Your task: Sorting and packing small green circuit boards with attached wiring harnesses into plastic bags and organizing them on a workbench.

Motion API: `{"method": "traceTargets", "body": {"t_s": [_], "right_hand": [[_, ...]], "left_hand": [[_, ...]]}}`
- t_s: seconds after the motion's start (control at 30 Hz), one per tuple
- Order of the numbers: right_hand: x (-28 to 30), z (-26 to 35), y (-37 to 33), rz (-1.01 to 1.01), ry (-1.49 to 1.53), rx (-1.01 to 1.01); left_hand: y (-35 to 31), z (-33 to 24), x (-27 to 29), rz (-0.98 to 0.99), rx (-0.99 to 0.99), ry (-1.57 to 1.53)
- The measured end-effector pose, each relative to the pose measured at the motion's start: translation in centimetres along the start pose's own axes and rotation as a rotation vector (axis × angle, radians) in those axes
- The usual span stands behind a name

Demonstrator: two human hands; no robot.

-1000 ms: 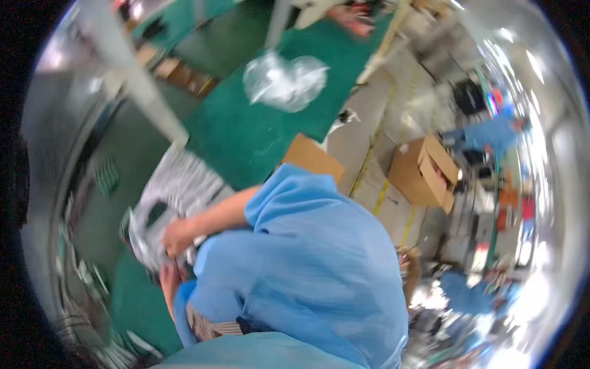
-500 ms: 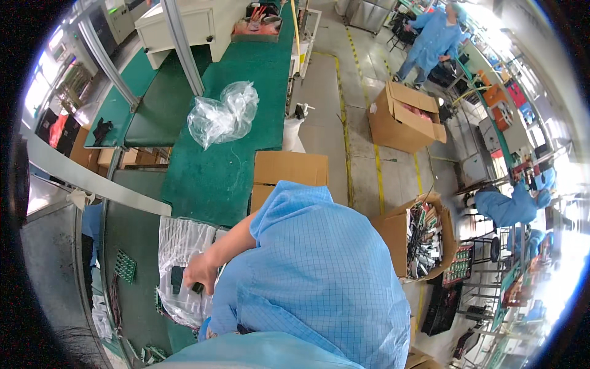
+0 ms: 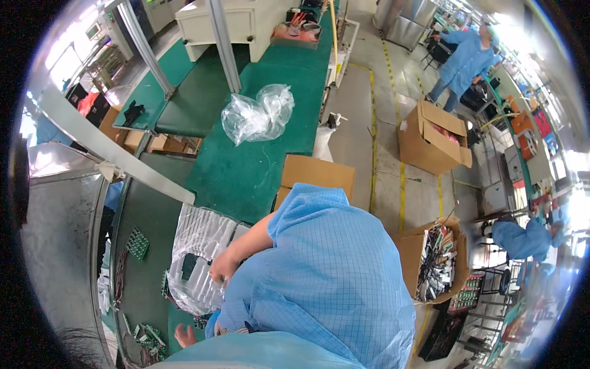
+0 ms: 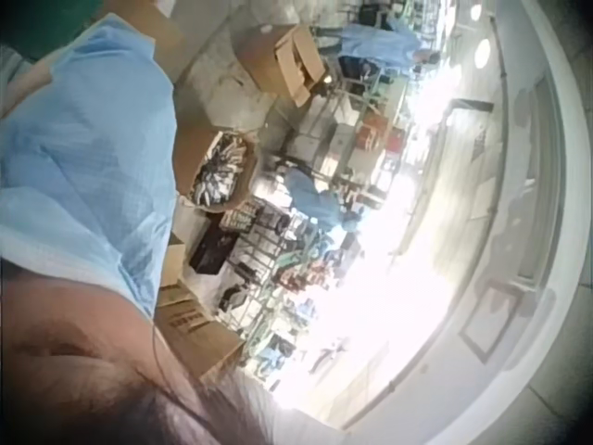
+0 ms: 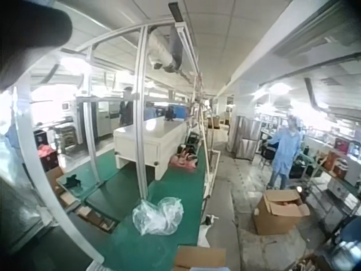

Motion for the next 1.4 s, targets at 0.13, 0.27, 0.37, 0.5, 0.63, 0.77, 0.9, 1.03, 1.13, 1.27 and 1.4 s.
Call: {"method": "traceTargets", "body": {"t_s": [0.13,0.27,0.37,0.5,0.63,0.77,0.9,1.03,1.13,1.27,1.4], "right_hand": [[2.9,-1.0,3.4,-0.262,-0.017,-0.029],[2.3,-4.2,5.3,-0.309,-0.286,-0.255],[1.4,-5.1,5.3,-0.177,-0.398,-0.347],[2.5,-4.3,5.5,-0.066,-0.361,-0.455],[3.0,-3.8,5.4,-0.029,-0.304,-0.473],[2.5,-4.3,6.3,-0.175,-0.319,-0.358],[3.3,-2.5,6.8,-0.137,-0.234,-0.368],[3.1,-2.2,6.7,-0.033,-0.254,-0.409],[3.3,-2.5,6.4,0.034,-0.231,-0.403],[5.0,-2.8,4.9,-0.251,0.045,-0.338],[5.1,-1.0,4.7,-0.25,0.124,-0.31]], "left_hand": [[2.0,-8.9,3.1,-0.433,0.236,-0.061],[3.5,-12.4,-0.2,-0.339,0.376,0.092],[2.8,-12.9,0.3,-0.398,0.396,0.007],[1.8,-12.3,0.2,-0.161,0.545,-0.06],[2.2,-12.5,1.5,-0.072,0.662,-0.136],[3.0,-11.1,1.5,-0.482,0.405,0.209],[4.9,-12.5,2.3,-0.428,0.26,0.246],[5.8,-11.9,1.2,-0.282,0.36,0.053],[5.8,-11.7,1.1,-0.179,0.428,0.003],[6.2,-10.6,0.9,-0.25,0.446,-0.224],[5.9,-7.7,-1.0,-0.396,0.576,-0.242]]}}
Point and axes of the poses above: each hand's wrist, its own y-axis towards the middle knuckle, its own x-axis out of the back of the hand, z = x × y, the point moved 5 cm from there along y, towards the middle knuckle, and after that the axes turned 9 degrees about y, right-handed, at the moved point
